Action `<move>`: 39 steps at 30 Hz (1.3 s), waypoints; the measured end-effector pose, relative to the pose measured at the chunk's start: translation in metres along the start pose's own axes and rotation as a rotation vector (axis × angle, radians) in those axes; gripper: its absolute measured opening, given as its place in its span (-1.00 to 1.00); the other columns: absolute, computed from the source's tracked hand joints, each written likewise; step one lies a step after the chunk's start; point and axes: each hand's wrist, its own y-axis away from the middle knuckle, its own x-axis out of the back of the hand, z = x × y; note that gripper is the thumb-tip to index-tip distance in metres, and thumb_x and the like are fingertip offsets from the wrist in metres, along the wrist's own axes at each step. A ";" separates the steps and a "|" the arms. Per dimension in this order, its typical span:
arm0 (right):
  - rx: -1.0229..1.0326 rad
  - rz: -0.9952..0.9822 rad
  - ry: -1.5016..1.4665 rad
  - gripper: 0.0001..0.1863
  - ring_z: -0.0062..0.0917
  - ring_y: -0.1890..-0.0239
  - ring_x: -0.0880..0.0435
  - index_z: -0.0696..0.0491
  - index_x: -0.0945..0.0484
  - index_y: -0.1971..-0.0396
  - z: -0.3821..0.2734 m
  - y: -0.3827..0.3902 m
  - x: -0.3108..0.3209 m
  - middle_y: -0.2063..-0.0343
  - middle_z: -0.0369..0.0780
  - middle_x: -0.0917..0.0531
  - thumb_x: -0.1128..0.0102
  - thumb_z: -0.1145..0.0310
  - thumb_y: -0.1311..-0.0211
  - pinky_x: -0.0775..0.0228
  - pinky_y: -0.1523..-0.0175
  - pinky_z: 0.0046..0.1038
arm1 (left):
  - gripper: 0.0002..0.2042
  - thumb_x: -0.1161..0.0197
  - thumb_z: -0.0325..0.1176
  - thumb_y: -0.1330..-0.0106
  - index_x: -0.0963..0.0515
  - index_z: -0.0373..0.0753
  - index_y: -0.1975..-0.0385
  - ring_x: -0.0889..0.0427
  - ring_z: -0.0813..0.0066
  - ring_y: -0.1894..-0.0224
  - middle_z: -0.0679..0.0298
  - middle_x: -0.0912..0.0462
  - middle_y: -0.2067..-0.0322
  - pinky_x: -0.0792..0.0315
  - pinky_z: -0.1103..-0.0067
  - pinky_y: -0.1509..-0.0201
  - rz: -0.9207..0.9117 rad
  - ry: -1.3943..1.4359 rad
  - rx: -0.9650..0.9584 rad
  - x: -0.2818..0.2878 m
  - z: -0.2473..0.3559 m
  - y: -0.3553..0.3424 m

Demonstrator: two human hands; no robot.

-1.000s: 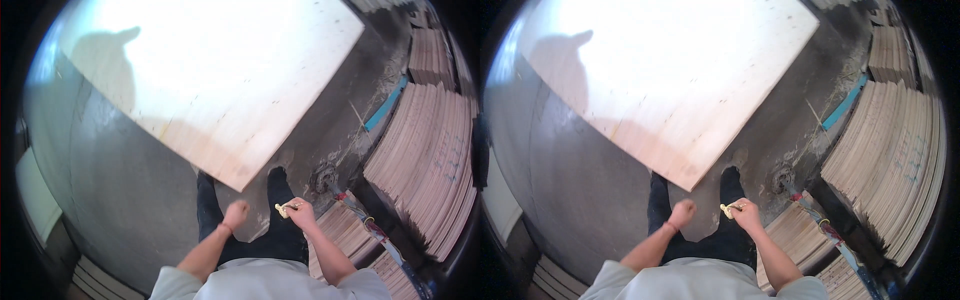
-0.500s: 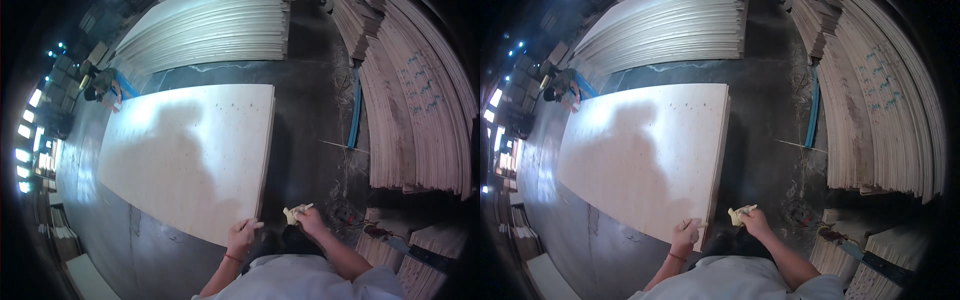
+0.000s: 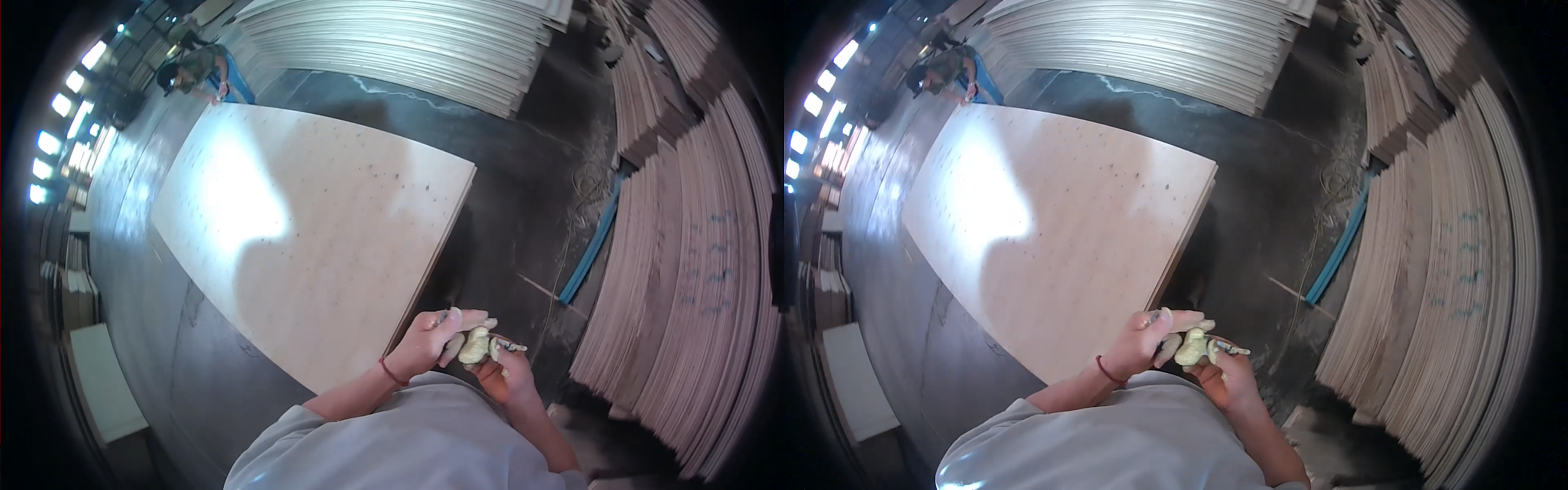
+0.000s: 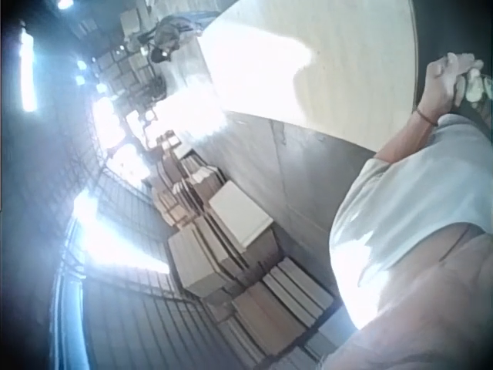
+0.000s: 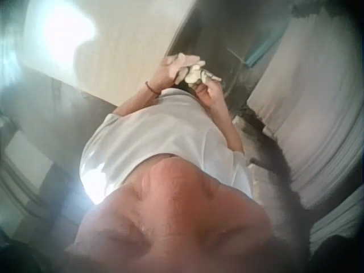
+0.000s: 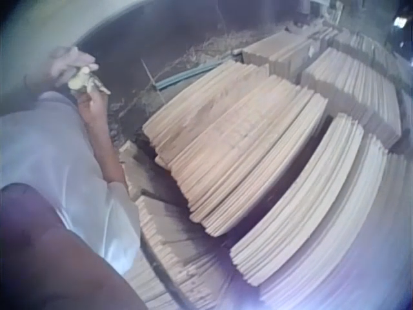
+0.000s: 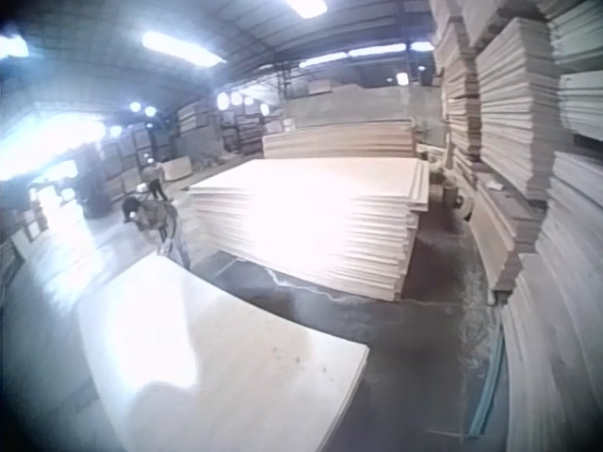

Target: Repairing defects in a plywood sheet by applying wood filler and smoothing it with a putty knife.

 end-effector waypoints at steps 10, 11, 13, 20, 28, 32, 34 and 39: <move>-0.005 0.159 -0.313 -0.73 -0.28 -0.08 -0.64 0.05 -0.59 0.03 -0.184 -0.139 -0.012 0.01 -0.16 -0.67 -0.08 0.31 -0.34 -0.52 -0.05 -0.19 | -0.53 -0.39 -0.46 -0.27 -0.57 -0.14 -0.21 -0.71 0.04 -0.02 0.05 -0.64 -0.13 -0.65 0.39 -0.08 -0.392 -0.790 -0.530 -0.017 0.121 -0.209; 0.029 0.153 -0.331 -0.73 -0.28 -0.08 -0.64 0.05 -0.59 0.03 -0.201 -0.150 -0.022 0.01 -0.16 -0.67 -0.08 0.31 -0.34 -0.52 -0.05 -0.19 | -0.43 -0.42 -0.43 -0.25 -0.48 -0.16 -0.30 -0.70 0.02 -0.05 0.04 -0.60 -0.18 -0.65 0.39 -0.12 -0.411 -0.745 -0.668 -0.017 0.130 -0.231; 0.046 0.285 -0.333 -0.70 -0.24 -0.08 -0.63 0.06 -0.57 -0.01 -0.243 -0.167 -0.041 -0.01 -0.16 -0.67 -0.08 0.29 -0.36 -0.51 -0.06 -0.13 | -0.37 -0.43 -0.43 -0.23 -0.42 -0.18 -0.34 -0.69 0.03 -0.07 0.03 -0.59 -0.20 -0.64 0.38 -0.12 -0.388 -0.762 -0.756 -0.028 0.153 -0.272; -0.059 0.250 -0.404 -0.65 -0.25 -0.04 -0.66 0.03 -0.55 -0.06 -0.372 -0.231 -0.012 -0.03 -0.19 -0.66 -0.13 0.21 -0.35 -0.55 0.02 -0.14 | -0.19 -0.50 -0.35 -0.10 -0.29 -0.22 -0.41 -0.71 0.20 -0.09 0.16 -0.46 -0.34 -0.69 0.45 -0.05 -0.407 -1.001 -0.767 -0.077 0.192 -0.408; -0.184 0.077 -0.392 -0.69 -0.30 0.00 -0.67 0.04 -0.52 -0.07 -0.559 -0.314 0.020 0.03 -0.17 -0.66 -0.05 0.30 -0.39 -0.56 0.04 -0.21 | -0.03 -0.56 -0.30 -0.10 -0.09 -0.21 -0.50 -0.76 0.08 0.06 0.08 -0.61 -0.19 -0.69 0.41 0.07 -0.252 -1.037 -0.894 -0.147 0.233 -0.570; -0.179 -0.060 -0.269 -0.65 -0.29 0.02 -0.65 0.12 -0.46 -0.11 -0.635 -0.350 0.007 0.00 -0.11 -0.61 -0.05 0.31 -0.41 -0.55 -0.05 -0.18 | 0.01 -0.58 -0.24 -0.10 -0.04 -0.22 -0.52 -0.75 0.16 -0.01 0.07 -0.62 -0.18 -0.63 0.43 -0.07 -0.120 -0.850 -0.679 -0.171 0.260 -0.630; -0.266 0.010 -0.212 -0.65 -0.28 0.06 -0.65 0.14 -0.45 -0.11 -0.663 -0.371 0.006 0.03 -0.10 -0.61 -0.05 0.33 -0.40 -0.54 -0.04 -0.18 | 0.04 -0.59 -0.20 -0.12 0.00 -0.24 -0.53 -0.68 0.30 -0.12 0.08 -0.63 -0.17 -0.51 0.45 -0.24 -0.134 -0.541 -0.425 -0.175 0.265 -0.663; -0.301 -0.019 -0.249 -0.64 -0.23 0.09 -0.64 0.16 -0.48 -0.06 -0.724 -0.435 0.019 0.11 -0.07 -0.63 -0.13 0.38 -0.29 -0.53 0.01 -0.18 | -0.24 -0.57 -0.21 -0.15 -0.41 -0.32 -0.34 -0.56 0.37 -0.23 0.14 -0.64 -0.12 -0.38 0.45 -0.36 -0.184 -0.429 -0.205 -0.175 0.292 -0.758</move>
